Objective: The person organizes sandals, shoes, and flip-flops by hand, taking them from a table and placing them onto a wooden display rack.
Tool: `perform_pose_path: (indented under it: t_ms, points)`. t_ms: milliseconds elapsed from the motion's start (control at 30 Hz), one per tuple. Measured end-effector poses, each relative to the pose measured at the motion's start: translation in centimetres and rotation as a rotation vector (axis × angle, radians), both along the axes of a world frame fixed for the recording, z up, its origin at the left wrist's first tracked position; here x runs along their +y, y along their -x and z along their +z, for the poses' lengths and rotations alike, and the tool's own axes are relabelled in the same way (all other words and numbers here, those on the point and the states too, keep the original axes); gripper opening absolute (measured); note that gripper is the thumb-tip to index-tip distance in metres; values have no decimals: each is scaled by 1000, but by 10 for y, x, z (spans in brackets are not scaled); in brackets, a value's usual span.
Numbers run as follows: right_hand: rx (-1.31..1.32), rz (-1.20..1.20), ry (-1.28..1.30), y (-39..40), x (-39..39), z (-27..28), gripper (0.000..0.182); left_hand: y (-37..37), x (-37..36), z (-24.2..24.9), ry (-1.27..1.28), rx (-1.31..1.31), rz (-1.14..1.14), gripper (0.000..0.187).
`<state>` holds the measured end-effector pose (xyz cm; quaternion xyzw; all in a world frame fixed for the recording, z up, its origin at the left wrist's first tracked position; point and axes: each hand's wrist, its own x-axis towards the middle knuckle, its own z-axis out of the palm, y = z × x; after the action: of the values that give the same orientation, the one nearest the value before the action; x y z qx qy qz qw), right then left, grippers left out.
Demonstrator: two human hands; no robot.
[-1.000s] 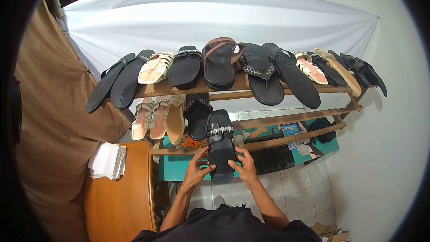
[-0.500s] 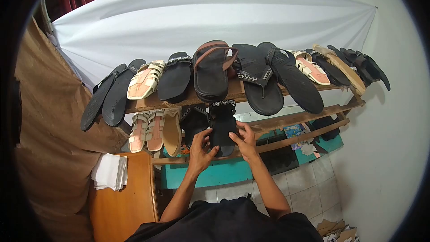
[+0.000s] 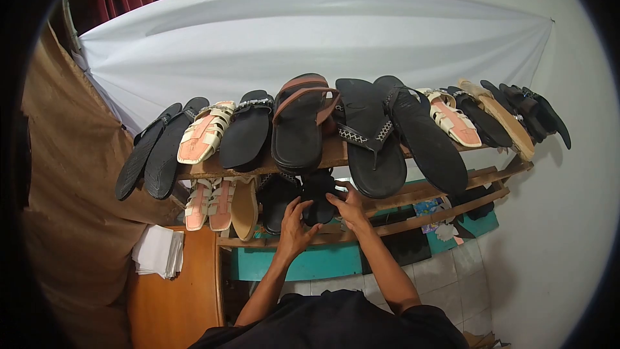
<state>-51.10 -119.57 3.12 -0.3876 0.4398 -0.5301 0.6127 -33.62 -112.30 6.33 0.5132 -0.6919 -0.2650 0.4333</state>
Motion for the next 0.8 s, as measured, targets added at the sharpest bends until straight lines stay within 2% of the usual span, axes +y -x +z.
perform_pose_path:
  t_ms: [67, 267, 333, 467, 533, 567, 633, 767, 800]
  points:
    - [25, 18, 1, -1, -4, -3, 52, 1, 0, -8, 111, -139, 64, 63]
    - [208, 21, 87, 0, -11, -19, 56, 4, 3, -18, -5, -51, 76, 57]
    - [580, -4, 259, 2, -12, -16, 59, 4, 4, -15, -31, -39, 73, 55]
    - [632, 20, 235, 1, -8, -7, 63, 5, 6, -19, -20, -30, 69, 51]
    - [956, 11, 395, 1, -7, -8, 63, 6, 8, -22, 29, -63, 73, 51]
    - [955, 15, 396, 2, -6, -8, 63, 8, 9, -24, 79, -96, 74, 50]
    - [1163, 35, 403, -1, 6, 13, 60, 11, 13, -22, 49, -108, 78, 51]
    - [1159, -2, 437, -4, 14, 7, 58, 11, 18, -15, 26, -180, 91, 51]
    - [1086, -107, 503, -5, 19, 3, 57, 11, 22, -10, 23, -180, 95, 51]
